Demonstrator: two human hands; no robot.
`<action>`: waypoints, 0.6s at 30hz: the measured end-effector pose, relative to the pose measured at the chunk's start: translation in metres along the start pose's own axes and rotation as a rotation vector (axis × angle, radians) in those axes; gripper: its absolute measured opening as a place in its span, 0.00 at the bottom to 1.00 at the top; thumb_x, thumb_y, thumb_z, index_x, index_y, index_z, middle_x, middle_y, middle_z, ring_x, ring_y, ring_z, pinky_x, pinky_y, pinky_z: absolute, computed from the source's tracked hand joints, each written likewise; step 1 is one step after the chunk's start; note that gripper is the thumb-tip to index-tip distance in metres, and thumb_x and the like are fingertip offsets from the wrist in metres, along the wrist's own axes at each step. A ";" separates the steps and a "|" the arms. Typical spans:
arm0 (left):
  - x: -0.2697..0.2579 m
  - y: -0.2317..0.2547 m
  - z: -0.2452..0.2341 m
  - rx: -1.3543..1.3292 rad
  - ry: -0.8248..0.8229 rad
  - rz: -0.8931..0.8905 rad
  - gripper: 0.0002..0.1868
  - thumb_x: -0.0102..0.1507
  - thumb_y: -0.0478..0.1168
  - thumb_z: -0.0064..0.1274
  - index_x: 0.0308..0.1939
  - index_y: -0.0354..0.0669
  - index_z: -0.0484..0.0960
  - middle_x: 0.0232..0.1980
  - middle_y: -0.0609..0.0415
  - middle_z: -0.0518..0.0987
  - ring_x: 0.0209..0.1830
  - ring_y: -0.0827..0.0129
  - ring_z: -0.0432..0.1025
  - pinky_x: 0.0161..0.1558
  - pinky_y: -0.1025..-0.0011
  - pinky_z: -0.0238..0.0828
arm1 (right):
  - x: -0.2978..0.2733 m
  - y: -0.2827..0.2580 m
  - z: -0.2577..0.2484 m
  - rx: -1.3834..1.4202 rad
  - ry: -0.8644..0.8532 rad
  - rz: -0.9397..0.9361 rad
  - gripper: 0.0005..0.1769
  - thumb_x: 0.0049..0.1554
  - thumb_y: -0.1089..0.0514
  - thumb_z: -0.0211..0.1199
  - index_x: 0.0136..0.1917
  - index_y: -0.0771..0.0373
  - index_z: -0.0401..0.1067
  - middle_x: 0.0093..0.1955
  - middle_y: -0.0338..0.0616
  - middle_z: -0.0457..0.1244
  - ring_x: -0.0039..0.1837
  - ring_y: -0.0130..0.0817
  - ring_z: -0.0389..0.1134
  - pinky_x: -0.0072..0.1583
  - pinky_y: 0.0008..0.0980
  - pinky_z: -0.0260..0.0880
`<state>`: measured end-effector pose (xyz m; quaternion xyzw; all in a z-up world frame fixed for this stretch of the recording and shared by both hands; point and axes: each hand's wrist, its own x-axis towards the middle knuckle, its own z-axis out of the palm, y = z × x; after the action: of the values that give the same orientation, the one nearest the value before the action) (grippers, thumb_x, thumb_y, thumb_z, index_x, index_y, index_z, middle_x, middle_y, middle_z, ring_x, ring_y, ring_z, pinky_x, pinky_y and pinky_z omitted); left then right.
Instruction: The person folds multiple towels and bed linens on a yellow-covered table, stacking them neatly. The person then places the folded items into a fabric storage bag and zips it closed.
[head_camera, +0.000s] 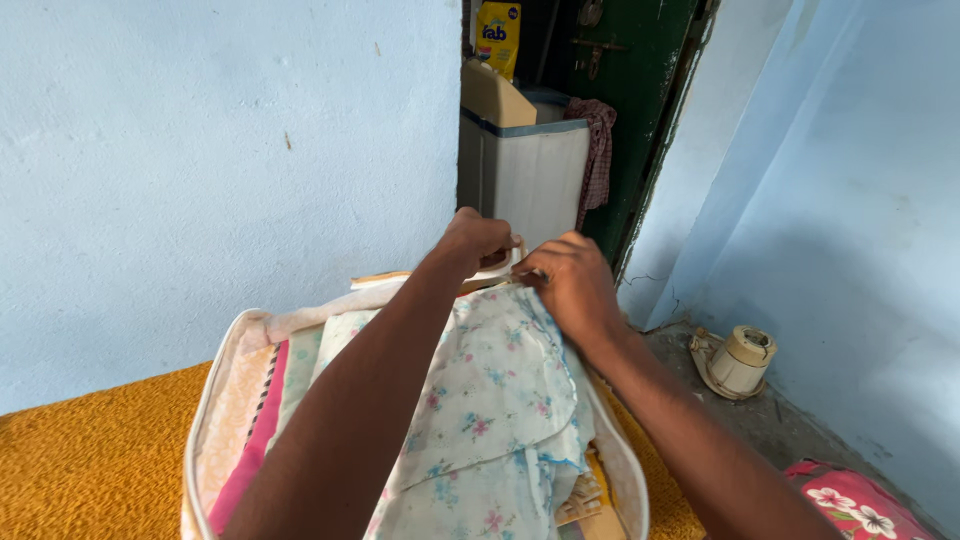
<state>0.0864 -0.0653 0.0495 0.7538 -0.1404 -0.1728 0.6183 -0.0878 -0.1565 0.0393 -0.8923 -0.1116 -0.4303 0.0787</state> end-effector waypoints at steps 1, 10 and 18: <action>0.003 -0.001 0.001 0.057 -0.027 0.055 0.13 0.59 0.34 0.66 0.28 0.25 0.82 0.30 0.41 0.81 0.27 0.65 0.76 0.20 0.69 0.67 | -0.001 -0.001 -0.002 0.032 0.013 0.015 0.10 0.44 0.69 0.72 0.41 0.59 0.83 0.42 0.40 0.72 0.48 0.39 0.69 0.54 0.38 0.70; 0.007 0.017 -0.002 0.716 -0.197 0.237 0.20 0.53 0.51 0.64 0.34 0.35 0.88 0.34 0.47 0.83 0.33 0.60 0.77 0.40 0.62 0.71 | -0.001 -0.002 -0.017 0.269 0.111 0.293 0.06 0.50 0.65 0.73 0.43 0.63 0.82 0.42 0.46 0.73 0.40 0.33 0.76 0.42 0.29 0.75; -0.032 0.026 0.013 0.748 0.134 0.365 0.17 0.49 0.44 0.61 0.36 0.36 0.88 0.44 0.39 0.85 0.46 0.49 0.80 0.47 0.58 0.77 | -0.008 -0.013 -0.027 0.254 0.050 0.290 0.04 0.50 0.63 0.73 0.41 0.63 0.82 0.40 0.44 0.73 0.38 0.31 0.75 0.41 0.28 0.75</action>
<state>0.0524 -0.0680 0.0758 0.8986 -0.2841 0.0517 0.3303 -0.1169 -0.1511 0.0503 -0.8710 -0.0332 -0.4189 0.2546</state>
